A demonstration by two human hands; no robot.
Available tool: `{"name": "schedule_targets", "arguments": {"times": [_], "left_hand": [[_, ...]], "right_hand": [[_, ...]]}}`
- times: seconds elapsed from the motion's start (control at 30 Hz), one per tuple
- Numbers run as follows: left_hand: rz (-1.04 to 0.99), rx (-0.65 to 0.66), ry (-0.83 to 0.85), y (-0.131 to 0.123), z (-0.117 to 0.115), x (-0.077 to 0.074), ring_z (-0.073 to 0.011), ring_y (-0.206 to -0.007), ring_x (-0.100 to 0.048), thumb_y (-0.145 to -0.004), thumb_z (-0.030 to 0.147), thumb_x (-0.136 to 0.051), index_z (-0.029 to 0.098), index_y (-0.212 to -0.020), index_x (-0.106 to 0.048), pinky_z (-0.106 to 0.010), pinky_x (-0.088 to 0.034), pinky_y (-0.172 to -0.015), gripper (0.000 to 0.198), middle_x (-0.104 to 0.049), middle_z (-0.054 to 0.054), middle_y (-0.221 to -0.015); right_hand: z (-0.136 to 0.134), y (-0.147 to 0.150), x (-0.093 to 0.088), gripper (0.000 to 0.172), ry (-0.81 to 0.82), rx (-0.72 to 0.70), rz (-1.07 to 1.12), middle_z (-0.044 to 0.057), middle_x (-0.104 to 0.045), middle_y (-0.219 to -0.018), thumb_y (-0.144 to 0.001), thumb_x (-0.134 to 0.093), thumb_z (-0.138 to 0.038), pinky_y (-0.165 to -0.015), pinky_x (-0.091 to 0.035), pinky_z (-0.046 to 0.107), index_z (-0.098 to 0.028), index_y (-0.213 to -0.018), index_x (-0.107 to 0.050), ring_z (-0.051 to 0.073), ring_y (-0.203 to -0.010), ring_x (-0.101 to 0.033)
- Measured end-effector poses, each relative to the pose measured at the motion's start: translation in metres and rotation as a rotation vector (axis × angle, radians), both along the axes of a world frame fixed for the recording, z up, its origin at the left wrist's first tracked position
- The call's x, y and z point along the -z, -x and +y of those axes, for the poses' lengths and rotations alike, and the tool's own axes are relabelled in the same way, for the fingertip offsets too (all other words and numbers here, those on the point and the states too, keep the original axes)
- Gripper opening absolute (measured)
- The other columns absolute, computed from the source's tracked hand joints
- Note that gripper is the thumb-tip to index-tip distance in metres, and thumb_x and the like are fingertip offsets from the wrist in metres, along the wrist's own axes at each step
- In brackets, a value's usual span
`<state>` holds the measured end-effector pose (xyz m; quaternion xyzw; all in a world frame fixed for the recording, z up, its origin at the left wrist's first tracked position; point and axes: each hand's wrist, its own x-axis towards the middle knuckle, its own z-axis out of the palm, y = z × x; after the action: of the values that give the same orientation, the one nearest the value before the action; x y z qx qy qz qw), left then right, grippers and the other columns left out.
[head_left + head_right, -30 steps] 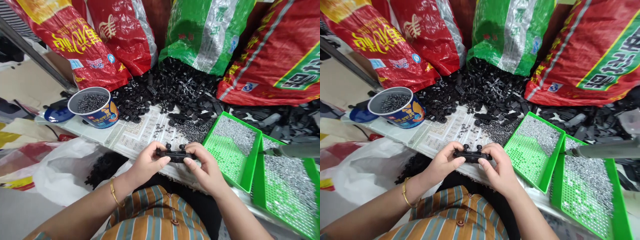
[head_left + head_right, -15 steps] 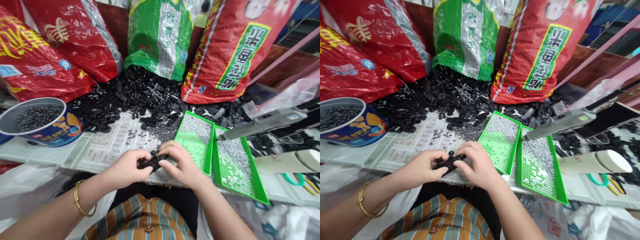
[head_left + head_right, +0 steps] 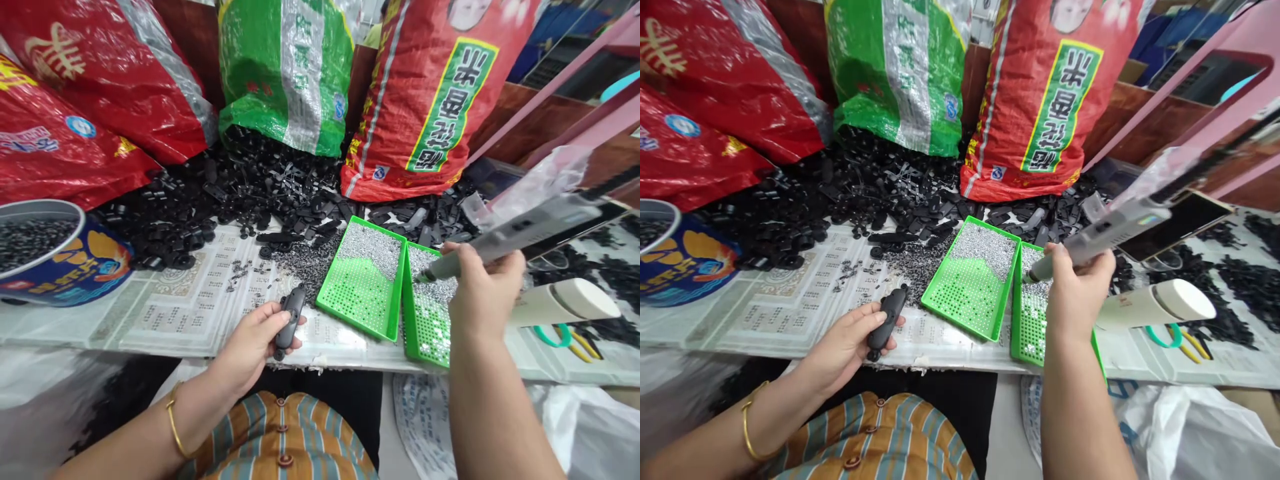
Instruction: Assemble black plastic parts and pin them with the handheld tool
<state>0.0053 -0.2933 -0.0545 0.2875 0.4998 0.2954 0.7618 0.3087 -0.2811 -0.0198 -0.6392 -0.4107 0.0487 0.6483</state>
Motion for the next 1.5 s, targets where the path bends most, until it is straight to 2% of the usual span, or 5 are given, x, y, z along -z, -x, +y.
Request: {"name": "schedule_targets", "arguments": {"times": [0.13,0.3,0.93,1.3,1.5], "left_hand": [[0.018,-0.062,0.014,-0.007,0.000,0.004,-0.0096,-0.057,-0.059,-0.073,0.030,-0.059,0.016,-0.084,-0.048,-0.024,-0.041,-0.054,0.021,-0.066,-0.005,-0.090],[0.036,-0.086,0.055,-0.016,0.001,0.006,-0.0140,-0.068,-0.065,-0.073,0.028,-0.059,0.015,-0.081,-0.048,-0.025,-0.043,-0.061,0.019,-0.066,-0.004,-0.085],[0.093,-0.041,0.024,-0.014,0.000,0.006,-0.0134,-0.067,-0.063,-0.076,0.030,-0.054,0.016,-0.079,-0.048,-0.022,-0.040,-0.056,0.016,-0.063,-0.001,-0.069],[0.077,-0.068,0.021,-0.016,0.001,0.005,-0.0122,-0.064,-0.063,-0.074,0.028,-0.055,0.015,-0.078,-0.049,-0.021,-0.040,-0.054,0.015,-0.063,-0.003,-0.077],[0.060,-0.103,0.001,-0.017,0.000,0.010,-0.0117,-0.058,-0.061,-0.073,0.028,-0.056,0.015,-0.075,-0.049,-0.021,-0.040,-0.051,0.016,-0.062,-0.002,-0.070]], "right_hand": [[-0.013,0.055,-0.010,0.027,-0.113,-0.082,0.167,-0.002,-0.050,-0.063,-0.076,-0.056,-0.032,-0.053,-0.043,0.032,-0.021,-0.100,-0.049,0.014,-0.053,-0.051],[-0.009,0.092,0.007,0.031,-0.220,-0.214,0.207,-0.005,-0.044,-0.048,-0.081,-0.043,-0.044,-0.044,-0.039,0.028,-0.018,-0.095,-0.052,0.012,-0.041,-0.045],[0.025,0.091,0.036,0.029,-0.283,-0.260,0.271,-0.008,-0.046,-0.046,-0.079,-0.047,-0.046,-0.035,-0.036,0.025,-0.018,-0.089,-0.048,0.011,-0.034,-0.044],[0.025,0.091,0.036,0.030,-0.313,-0.310,0.295,-0.007,-0.048,-0.043,-0.078,-0.049,-0.044,-0.034,-0.035,0.024,-0.015,-0.087,-0.052,0.012,-0.034,-0.045],[0.023,0.094,0.019,0.036,-0.349,-0.280,0.361,-0.007,-0.045,-0.040,-0.075,-0.048,-0.051,-0.035,-0.036,0.025,-0.017,-0.083,-0.052,0.012,-0.032,-0.042]]}}
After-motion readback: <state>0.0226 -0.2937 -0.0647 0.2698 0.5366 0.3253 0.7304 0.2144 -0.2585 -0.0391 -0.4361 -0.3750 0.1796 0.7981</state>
